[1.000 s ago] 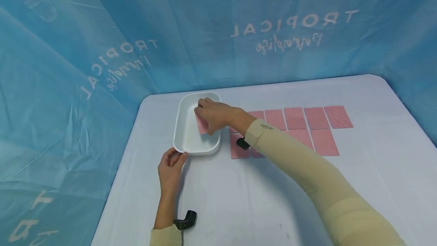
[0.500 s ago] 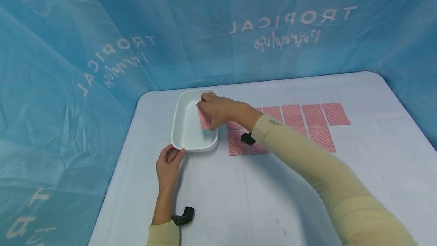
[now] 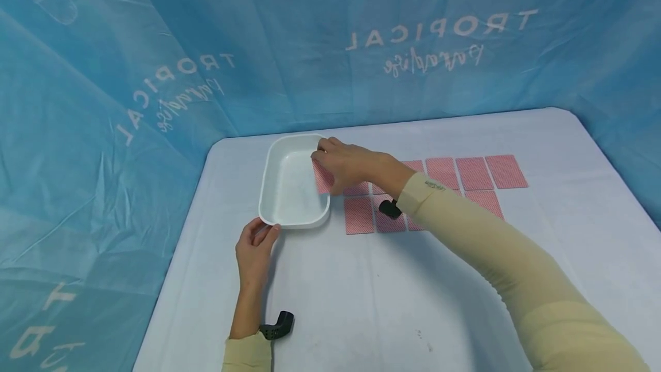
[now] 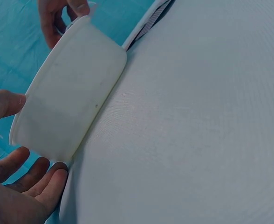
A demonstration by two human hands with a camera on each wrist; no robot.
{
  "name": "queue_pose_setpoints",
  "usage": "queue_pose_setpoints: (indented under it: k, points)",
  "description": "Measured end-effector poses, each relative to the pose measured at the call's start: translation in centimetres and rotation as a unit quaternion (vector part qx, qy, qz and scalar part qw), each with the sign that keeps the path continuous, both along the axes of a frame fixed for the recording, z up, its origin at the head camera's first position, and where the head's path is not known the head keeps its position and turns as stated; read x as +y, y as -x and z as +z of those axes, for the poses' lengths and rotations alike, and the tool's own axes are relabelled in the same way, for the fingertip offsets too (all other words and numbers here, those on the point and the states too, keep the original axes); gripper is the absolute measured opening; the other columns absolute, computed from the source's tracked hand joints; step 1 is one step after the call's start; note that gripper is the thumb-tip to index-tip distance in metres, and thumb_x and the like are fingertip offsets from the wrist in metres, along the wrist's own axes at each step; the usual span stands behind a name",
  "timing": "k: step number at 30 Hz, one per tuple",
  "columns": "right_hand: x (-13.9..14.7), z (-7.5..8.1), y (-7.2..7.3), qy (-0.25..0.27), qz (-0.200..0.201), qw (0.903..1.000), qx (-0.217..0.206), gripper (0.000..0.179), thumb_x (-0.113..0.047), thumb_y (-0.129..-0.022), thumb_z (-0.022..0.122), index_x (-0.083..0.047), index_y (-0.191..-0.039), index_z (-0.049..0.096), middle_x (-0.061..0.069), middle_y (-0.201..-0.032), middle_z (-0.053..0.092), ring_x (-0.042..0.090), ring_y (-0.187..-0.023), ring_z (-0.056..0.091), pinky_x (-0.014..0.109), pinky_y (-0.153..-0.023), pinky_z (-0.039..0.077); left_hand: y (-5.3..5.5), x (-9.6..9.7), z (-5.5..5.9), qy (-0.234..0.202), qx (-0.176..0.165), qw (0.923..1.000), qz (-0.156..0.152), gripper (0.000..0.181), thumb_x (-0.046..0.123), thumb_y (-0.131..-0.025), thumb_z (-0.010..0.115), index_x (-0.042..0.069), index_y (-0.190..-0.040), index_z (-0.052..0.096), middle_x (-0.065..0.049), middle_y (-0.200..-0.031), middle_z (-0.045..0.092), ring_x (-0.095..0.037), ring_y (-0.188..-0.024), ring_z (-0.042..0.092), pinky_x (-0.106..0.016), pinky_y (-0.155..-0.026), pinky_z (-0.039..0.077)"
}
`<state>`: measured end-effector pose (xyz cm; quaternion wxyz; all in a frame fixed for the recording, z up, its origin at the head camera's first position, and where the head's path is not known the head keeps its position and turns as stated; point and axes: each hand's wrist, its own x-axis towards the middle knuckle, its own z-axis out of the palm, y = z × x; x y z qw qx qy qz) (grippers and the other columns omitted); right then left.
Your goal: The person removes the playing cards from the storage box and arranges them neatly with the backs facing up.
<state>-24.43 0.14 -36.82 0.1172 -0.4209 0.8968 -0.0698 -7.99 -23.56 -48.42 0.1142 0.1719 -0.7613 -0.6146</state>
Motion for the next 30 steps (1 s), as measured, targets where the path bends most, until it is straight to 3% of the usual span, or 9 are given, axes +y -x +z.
queue_pose_setpoints:
  k: [7,18,22,30]
  points:
    - [1.0,-0.3,-0.4,0.016,0.005,0.9996,-0.022,0.09,-0.045,-0.071,0.081,-0.007,-0.142,0.039,0.003,-0.13,0.037,0.017,-0.118,0.033,0.03,-0.096,0.044,-0.1,-0.1,-0.3,-0.001,-0.001,0.9999,0.011,0.054,0.035,-0.083,0.076,0.013,-0.128,0.056,-0.002,-0.124,0.059,-0.015,-0.108,0.061,-0.02,-0.084,0.052]
    - [2.6,-0.8,-1.1,0.017,0.009,0.9998,-0.01,0.089,-0.046,-0.072,0.08,-0.007,-0.141,0.04,0.002,-0.129,0.037,0.016,-0.117,0.033,0.028,-0.094,0.043,0.0,0.1,-0.2,-0.007,0.002,1.0,0.004,0.054,0.035,-0.084,0.076,0.013,-0.128,0.055,-0.002,-0.125,0.059,-0.015,-0.109,0.061,-0.023,-0.086,0.052]
    - [3.4,-0.8,-1.4,0.022,-0.002,0.9996,-0.015,0.089,-0.041,-0.07,0.082,-0.006,-0.141,0.041,0.002,-0.126,0.038,0.017,-0.114,0.034,0.029,-0.091,0.044,0.0,0.2,-0.2,-0.007,0.0,1.0,0.0,0.054,0.034,-0.084,0.075,0.011,-0.129,0.054,-0.003,-0.126,0.058,-0.016,-0.109,0.06,-0.022,-0.085,0.052]
    - [5.2,-1.5,-1.5,0.021,-0.022,0.9994,-0.019,0.091,-0.053,-0.07,0.08,-0.009,-0.141,0.042,0.001,-0.129,0.038,0.017,-0.117,0.034,0.031,-0.094,0.044,0.0,0.0,0.1,-0.009,-0.009,0.9999,-0.001,0.054,0.033,-0.085,0.074,0.011,-0.13,0.054,-0.005,-0.127,0.058,-0.016,-0.11,0.059,-0.015,-0.082,0.05]
